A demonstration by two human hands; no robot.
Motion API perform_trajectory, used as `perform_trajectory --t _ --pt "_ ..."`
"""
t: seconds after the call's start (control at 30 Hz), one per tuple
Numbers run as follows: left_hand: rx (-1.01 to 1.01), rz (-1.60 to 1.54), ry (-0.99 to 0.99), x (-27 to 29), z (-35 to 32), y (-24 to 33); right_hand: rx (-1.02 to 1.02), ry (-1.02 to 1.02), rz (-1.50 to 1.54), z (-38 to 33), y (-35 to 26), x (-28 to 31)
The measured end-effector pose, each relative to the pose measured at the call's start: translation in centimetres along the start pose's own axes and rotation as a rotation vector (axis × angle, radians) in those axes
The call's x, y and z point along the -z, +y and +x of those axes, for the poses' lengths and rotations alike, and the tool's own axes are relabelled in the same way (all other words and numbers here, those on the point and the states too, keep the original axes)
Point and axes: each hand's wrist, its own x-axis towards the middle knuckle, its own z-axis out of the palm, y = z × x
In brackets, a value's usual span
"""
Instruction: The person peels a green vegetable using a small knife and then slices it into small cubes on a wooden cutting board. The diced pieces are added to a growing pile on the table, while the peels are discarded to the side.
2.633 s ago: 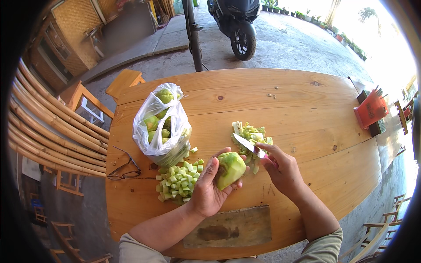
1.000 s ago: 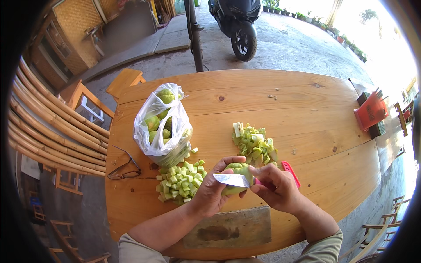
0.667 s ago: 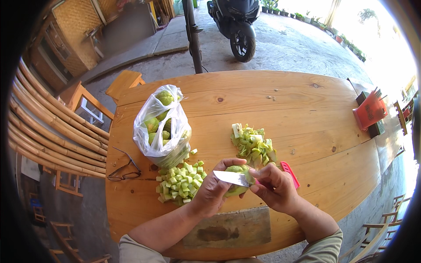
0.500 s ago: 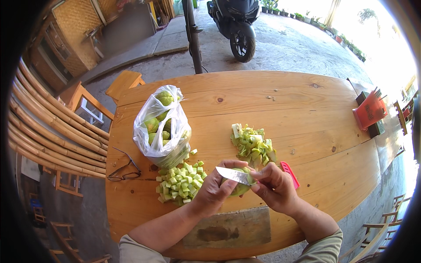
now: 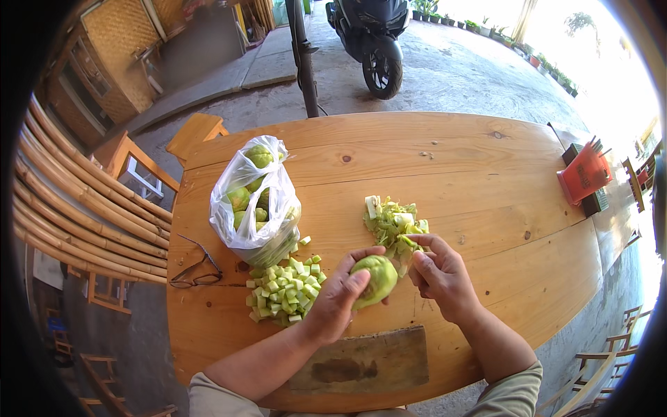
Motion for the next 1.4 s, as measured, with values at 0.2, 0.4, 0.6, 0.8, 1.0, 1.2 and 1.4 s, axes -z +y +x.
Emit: perform_trajectory --t 0.2,0.4,0.6,0.8,1.0,1.2,1.4 --pt "0.069 -0.52 -0.003 0.5 0.3 0.0 -0.055 0.021 -0.052 0.6 0.3 0.7" --pt "0.069 -0.594 0.02 0.4 0.4 0.0 0.089 -0.003 -0.124 0.2 -0.3 0.7" --pt "0.031 -0.52 0.049 1.2 0.0 -1.0 0.525 -0.208 -0.645 -1.6 -1.1 -0.2" --pt "0.041 -0.638 0.064 1.2 0.1 -1.0 0.529 -0.23 -0.78 -2.0 -0.6 -1.2" --pt "0.005 -0.589 0.118 1.1 0.4 -1.3 0.6 -0.268 -0.839 -2.5 -0.9 -1.5" --pt "-0.017 -0.597 0.108 1.4 0.4 -1.7 0.59 -0.248 -0.875 -2.5 -1.0 -1.5" --pt "0.0 -0.592 0.114 1.1 0.3 -1.2 0.584 -0.253 -0.889 -2.3 -0.8 -1.4"
